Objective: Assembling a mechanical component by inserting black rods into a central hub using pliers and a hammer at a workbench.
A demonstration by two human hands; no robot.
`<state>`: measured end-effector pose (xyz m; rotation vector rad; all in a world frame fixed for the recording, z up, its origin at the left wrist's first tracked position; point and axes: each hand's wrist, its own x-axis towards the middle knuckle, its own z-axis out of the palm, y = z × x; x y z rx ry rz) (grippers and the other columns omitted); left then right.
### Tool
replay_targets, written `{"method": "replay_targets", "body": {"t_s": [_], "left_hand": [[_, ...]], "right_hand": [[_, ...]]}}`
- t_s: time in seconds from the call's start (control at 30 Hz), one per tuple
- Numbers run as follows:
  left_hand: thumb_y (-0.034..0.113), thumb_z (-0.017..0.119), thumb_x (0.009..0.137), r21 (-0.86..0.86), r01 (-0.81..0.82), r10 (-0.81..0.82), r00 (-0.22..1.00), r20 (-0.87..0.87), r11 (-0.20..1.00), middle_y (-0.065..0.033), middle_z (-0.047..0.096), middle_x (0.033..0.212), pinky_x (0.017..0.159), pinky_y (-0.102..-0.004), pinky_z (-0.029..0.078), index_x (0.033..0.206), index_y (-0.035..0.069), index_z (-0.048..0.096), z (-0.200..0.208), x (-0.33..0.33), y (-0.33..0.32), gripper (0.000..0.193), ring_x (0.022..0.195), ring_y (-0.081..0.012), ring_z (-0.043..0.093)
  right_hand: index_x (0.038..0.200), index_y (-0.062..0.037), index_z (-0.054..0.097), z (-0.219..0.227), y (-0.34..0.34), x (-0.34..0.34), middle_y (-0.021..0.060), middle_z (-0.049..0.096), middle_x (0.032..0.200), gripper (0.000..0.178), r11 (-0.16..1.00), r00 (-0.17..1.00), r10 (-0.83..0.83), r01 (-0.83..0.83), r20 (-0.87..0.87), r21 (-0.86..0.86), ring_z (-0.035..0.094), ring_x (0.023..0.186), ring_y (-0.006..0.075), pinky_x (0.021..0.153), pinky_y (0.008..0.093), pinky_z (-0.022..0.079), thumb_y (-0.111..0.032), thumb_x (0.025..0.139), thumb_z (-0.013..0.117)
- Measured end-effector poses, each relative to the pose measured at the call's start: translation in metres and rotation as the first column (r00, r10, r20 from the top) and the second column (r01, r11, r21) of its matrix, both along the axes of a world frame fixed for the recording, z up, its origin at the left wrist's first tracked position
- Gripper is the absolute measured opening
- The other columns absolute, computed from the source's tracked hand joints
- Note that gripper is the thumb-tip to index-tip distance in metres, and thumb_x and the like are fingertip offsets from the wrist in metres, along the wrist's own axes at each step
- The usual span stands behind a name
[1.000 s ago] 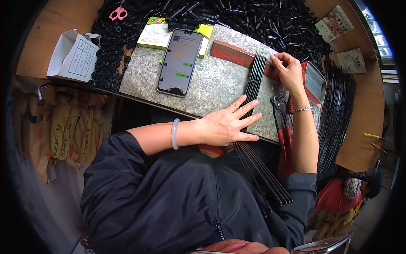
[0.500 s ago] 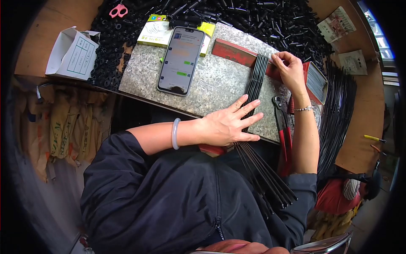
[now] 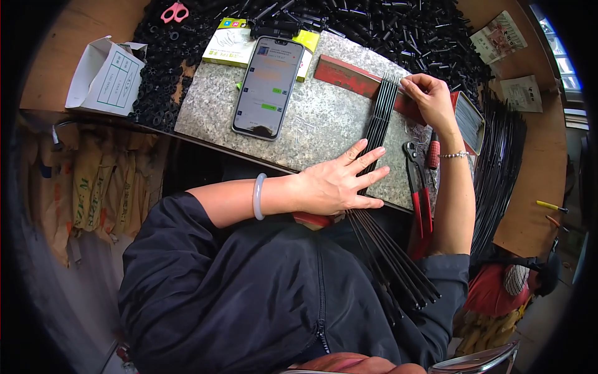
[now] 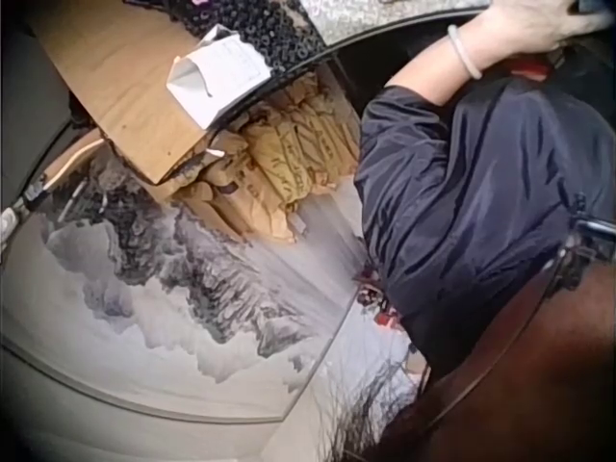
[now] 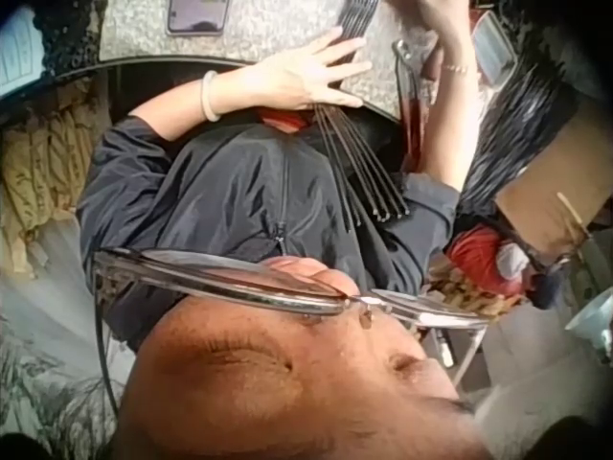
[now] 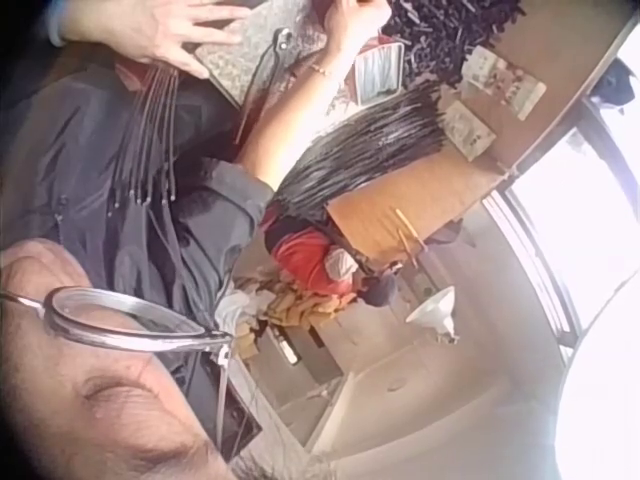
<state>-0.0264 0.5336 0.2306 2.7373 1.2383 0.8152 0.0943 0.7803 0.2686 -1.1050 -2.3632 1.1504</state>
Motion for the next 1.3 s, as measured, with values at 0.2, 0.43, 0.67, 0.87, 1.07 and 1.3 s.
{"method": "replay_targets", "body": {"t_s": [0.2, 0.43, 0.67, 0.87, 1.07, 1.3], "left_hand": [[0.026, 0.052, 0.080, -0.010, -0.002, 0.002, 1.000, 0.001, 1.000, -0.0167, 0.046, 0.136, 0.106, -0.0610, 0.028, 0.124, 0.031, 0.056, 0.006, -0.002, 0.000, 0.045, 0.131, -0.0424, 0.037], [0.025, 0.052, 0.080, -0.017, 0.004, -0.004, 1.000, 0.018, 1.000, -0.0181, 0.045, 0.136, 0.106, -0.0614, 0.028, 0.123, 0.030, 0.056, 0.006, -0.002, 0.000, 0.044, 0.131, -0.0429, 0.036], [0.034, 0.058, 0.076, 0.013, -0.004, 0.003, 1.000, 0.009, 1.000, -0.0196, 0.044, 0.137, 0.108, -0.0633, 0.021, 0.123, 0.031, 0.059, -0.001, 0.000, 0.000, 0.047, 0.133, -0.0434, 0.033], [0.034, 0.057, 0.076, 0.000, -0.001, 0.001, 1.000, 0.018, 1.000, -0.0197, 0.044, 0.137, 0.109, -0.0633, 0.019, 0.122, 0.031, 0.059, -0.001, 0.000, 0.000, 0.046, 0.133, -0.0433, 0.033], [0.033, 0.059, 0.075, -0.007, 0.000, 0.000, 1.000, 0.013, 1.000, -0.0200, 0.044, 0.137, 0.108, -0.0638, 0.020, 0.122, 0.031, 0.058, 0.001, -0.001, 0.000, 0.048, 0.133, -0.0442, 0.032], [0.029, 0.052, 0.080, -0.020, -0.017, 0.017, 1.000, 0.017, 1.000, -0.0186, 0.045, 0.137, 0.106, -0.0639, 0.025, 0.124, 0.033, 0.055, 0.005, -0.001, 0.000, 0.044, 0.131, -0.0448, 0.035]], "right_hand": [[0.091, 0.0027, 0.068, 0.008, -0.004, -0.006, -0.0003, 0.066, 0.077, 0.020, 1.000, 0.999, 0.013, -0.013, 0.034, -0.012, 0.054, 0.070, 0.0033, 0.063, 0.0199, 0.045, -0.017, 0.088, 0.066], [0.092, 0.0029, 0.069, 0.008, -0.001, -0.005, 0.0024, 0.068, 0.077, 0.020, 0.998, 0.998, 0.057, -0.058, 0.009, 0.021, 0.057, 0.071, 0.0056, 0.068, 0.0223, 0.048, -0.016, 0.087, 0.067], [0.091, 0.0035, 0.068, 0.008, -0.002, -0.007, 0.0028, 0.068, 0.077, 0.019, 0.998, 0.998, 0.060, -0.061, 0.005, 0.024, 0.057, 0.070, 0.0055, 0.068, 0.0225, 0.048, -0.015, 0.087, 0.067], [0.095, 0.0034, 0.066, 0.013, -0.004, -0.011, -0.0013, 0.064, 0.080, 0.016, 0.991, 0.989, 0.102, -0.111, 0.103, 0.080, 0.055, 0.074, 0.0029, 0.068, 0.0198, 0.046, -0.012, 0.090, 0.063], [0.104, 0.0022, 0.063, 0.006, 0.002, -0.009, 0.0015, 0.065, 0.093, 0.017, 0.985, 0.988, 0.152, -0.151, -0.009, 0.078, 0.057, 0.086, 0.0057, 0.080, 0.0219, 0.047, -0.007, 0.091, 0.059], [0.104, 0.0020, 0.064, 0.003, 0.000, -0.009, 0.0011, 0.065, 0.092, 0.016, 0.992, 0.990, 0.123, -0.124, -0.071, -0.017, 0.057, 0.085, 0.0063, 0.081, 0.0224, 0.046, -0.008, 0.091, 0.059]]}}
